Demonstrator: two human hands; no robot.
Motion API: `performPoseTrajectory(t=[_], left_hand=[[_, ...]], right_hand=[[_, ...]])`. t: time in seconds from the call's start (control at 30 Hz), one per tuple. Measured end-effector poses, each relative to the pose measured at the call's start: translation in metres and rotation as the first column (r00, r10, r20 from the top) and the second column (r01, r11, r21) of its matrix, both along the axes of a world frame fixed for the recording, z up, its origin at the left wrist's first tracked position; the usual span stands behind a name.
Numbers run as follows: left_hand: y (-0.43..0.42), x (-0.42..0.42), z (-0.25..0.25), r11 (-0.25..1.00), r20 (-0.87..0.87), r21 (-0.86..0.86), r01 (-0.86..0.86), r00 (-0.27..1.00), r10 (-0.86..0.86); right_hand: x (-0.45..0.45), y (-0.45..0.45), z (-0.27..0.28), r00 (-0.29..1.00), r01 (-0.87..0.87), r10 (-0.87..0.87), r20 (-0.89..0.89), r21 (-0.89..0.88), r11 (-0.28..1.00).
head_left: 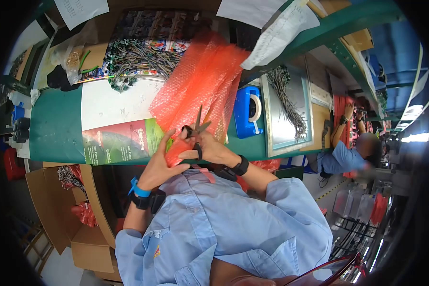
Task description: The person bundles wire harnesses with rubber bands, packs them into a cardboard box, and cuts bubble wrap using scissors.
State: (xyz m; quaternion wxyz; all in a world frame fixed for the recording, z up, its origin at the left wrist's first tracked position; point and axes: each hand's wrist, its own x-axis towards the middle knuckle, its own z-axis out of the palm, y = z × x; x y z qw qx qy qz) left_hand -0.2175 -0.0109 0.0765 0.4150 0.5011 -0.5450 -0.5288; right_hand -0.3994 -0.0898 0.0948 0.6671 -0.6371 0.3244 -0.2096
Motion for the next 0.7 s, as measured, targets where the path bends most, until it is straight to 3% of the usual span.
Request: performPoseTrajectory(t=[0.03, 0.07, 0.13, 0.2, 0.27, 0.3, 0.37, 0.4, 0.43, 0.5, 0.53, 0.6, 0.63, 0.7], left_hand=[[-0.006, -0.008, 0.012, 0.998, -0.025, 0.061, -0.007, 1.0, 0.009], [-0.014, -0.009, 0.034, 0.947, -0.128, 0.313, 0.065, 0.991, -0.026], [-0.016, -0.011, 0.021, 0.942, -0.161, 0.325, 0.084, 0.986, -0.032], [-0.018, -0.01, 0.003, 0.935, -0.2, 0.34, 0.101, 0.979, -0.033], [-0.019, 0.0, -0.013, 0.869, -0.248, 0.351, 0.347, 0.93, -0.271], [-0.017, 0.004, -0.018, 0.871, -0.249, 0.35, 0.344, 0.931, -0.267], [-0.008, 0.009, -0.028, 0.835, -0.312, 0.406, 0.372, 0.915, -0.256], [-0.003, 0.011, -0.035, 0.836, -0.314, 0.405, 0.371, 0.915, -0.254], [0.003, 0.012, -0.042, 0.82, -0.322, 0.416, 0.394, 0.907, -0.273], [0.01, 0.011, -0.039, 0.797, -0.373, 0.443, 0.411, 0.892, -0.253], [0.007, 0.008, -0.034, 0.797, -0.375, 0.446, 0.407, 0.894, -0.246], [-0.001, 0.001, -0.027, 0.845, -0.427, 0.441, 0.303, 0.899, -0.1], [-0.007, -0.004, -0.029, 0.845, -0.427, 0.446, 0.296, 0.9, -0.09], [-0.017, -0.015, -0.047, 0.938, -0.353, 0.339, 0.066, 0.934, 0.062]], right_hand=[[0.003, 0.002, 0.003, 0.997, 0.05, -0.048, -0.054, 0.032, 0.998], [0.002, -0.001, 0.003, 0.997, 0.049, -0.047, -0.054, 0.029, 0.998], [0.001, -0.015, 0.004, 0.994, 0.09, -0.099, 0.055, 0.151, 0.985], [-0.01, -0.046, 0.013, 0.987, 0.163, -0.163, -0.001, -0.025, 0.986], [-0.022, -0.096, 0.031, 0.958, 0.26, -0.272, -0.095, -0.121, 0.958], [-0.034, -0.13, 0.022, 0.939, 0.29, -0.329, -0.094, -0.295, 0.911], [-0.049, -0.187, 0.006, 0.868, 0.441, -0.495, -0.043, -0.389, 0.809], [-0.062, -0.22, -0.011, 0.779, 0.254, -0.594, -0.2, -0.765, 0.591], [-0.074, -0.25, -0.027, 0.637, -0.067, -0.721, -0.272, -0.952, 0.3], [-0.086, -0.289, -0.051, 0.69, -0.16, -0.715, 0.109, -0.941, -0.299], [-0.079, -0.3, -0.062, 0.612, -0.003, -0.763, 0.207, -0.964, -0.265], [-0.065, -0.333, -0.095, 0.414, 0.175, -0.896, 0.162, -0.98, -0.096], [-0.065, -0.338, -0.101, 0.348, 0.324, -0.937, 0.043, -0.943, 0.077], [-0.05, -0.322, -0.073, 0.179, 0.321, -0.952, -0.247, -0.9, 0.294]])
